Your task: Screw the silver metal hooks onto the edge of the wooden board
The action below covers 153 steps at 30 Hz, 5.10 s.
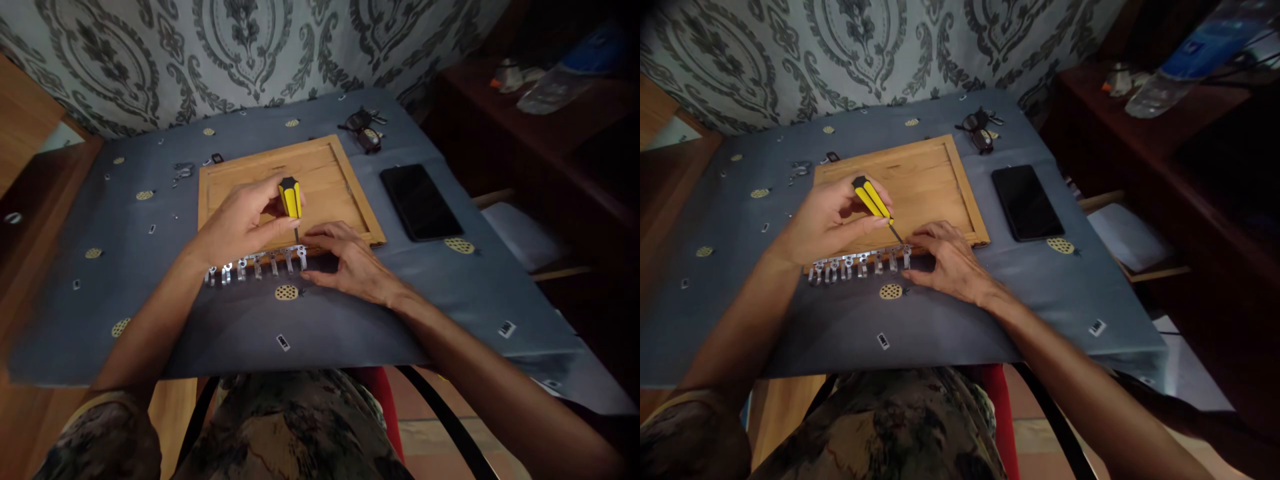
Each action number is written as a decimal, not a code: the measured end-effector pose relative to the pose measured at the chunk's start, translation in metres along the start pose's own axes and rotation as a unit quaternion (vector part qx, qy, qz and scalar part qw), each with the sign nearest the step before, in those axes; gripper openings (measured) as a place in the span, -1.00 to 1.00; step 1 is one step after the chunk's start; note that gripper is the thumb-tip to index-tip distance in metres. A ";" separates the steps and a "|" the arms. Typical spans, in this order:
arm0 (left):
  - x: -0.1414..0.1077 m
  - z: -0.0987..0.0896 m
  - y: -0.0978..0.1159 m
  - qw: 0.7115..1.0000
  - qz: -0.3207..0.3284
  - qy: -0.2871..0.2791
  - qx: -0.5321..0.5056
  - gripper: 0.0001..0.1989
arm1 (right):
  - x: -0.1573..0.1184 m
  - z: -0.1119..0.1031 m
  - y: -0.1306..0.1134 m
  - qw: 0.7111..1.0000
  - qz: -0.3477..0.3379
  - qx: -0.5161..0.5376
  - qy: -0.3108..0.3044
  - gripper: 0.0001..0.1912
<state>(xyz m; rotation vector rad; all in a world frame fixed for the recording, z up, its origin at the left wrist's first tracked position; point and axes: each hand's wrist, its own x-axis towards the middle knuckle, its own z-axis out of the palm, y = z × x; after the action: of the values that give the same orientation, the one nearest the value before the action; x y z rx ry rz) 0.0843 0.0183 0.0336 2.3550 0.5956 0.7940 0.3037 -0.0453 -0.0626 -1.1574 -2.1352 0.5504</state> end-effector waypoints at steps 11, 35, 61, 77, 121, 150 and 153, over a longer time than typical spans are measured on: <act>-0.002 0.008 -0.001 1.000 -0.014 -0.003 0.002 -0.89 | 0.000 -0.001 -0.001 1.000 0.011 0.011 -0.009 -0.61; -0.003 0.014 -0.001 0.999 -0.023 -0.012 0.042 -0.84 | 0.001 -0.003 -0.004 1.000 0.013 0.011 -0.013 -0.62; -0.002 0.026 0.001 0.993 -0.060 0.091 0.037 -0.82 | 0.002 -0.004 -0.003 0.999 0.015 0.023 -0.018 -0.64; -0.001 0.019 0.000 0.997 -0.056 0.044 0.027 -0.81 | 0.002 -0.003 0.001 1.000 0.002 0.017 -0.021 -0.66; 0.000 -0.008 0.019 0.989 -0.022 0.135 0.059 -0.68 | -0.001 -0.003 0.004 1.000 -0.003 0.008 -0.022 -0.59; -0.001 0.017 0.014 0.996 -0.042 0.042 0.067 -0.85 | 0.000 -0.004 0.002 0.999 0.007 0.020 -0.031 -0.59; -0.001 0.017 0.013 0.996 -0.045 0.044 0.062 -0.85 | 0.000 -0.004 0.002 0.999 0.008 0.023 -0.035 -0.59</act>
<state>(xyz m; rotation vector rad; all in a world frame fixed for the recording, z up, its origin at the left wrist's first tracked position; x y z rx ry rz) 0.0980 0.0014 0.0306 2.3959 0.8028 0.8444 0.3075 -0.0437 -0.0607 -1.1467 -2.1617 0.6525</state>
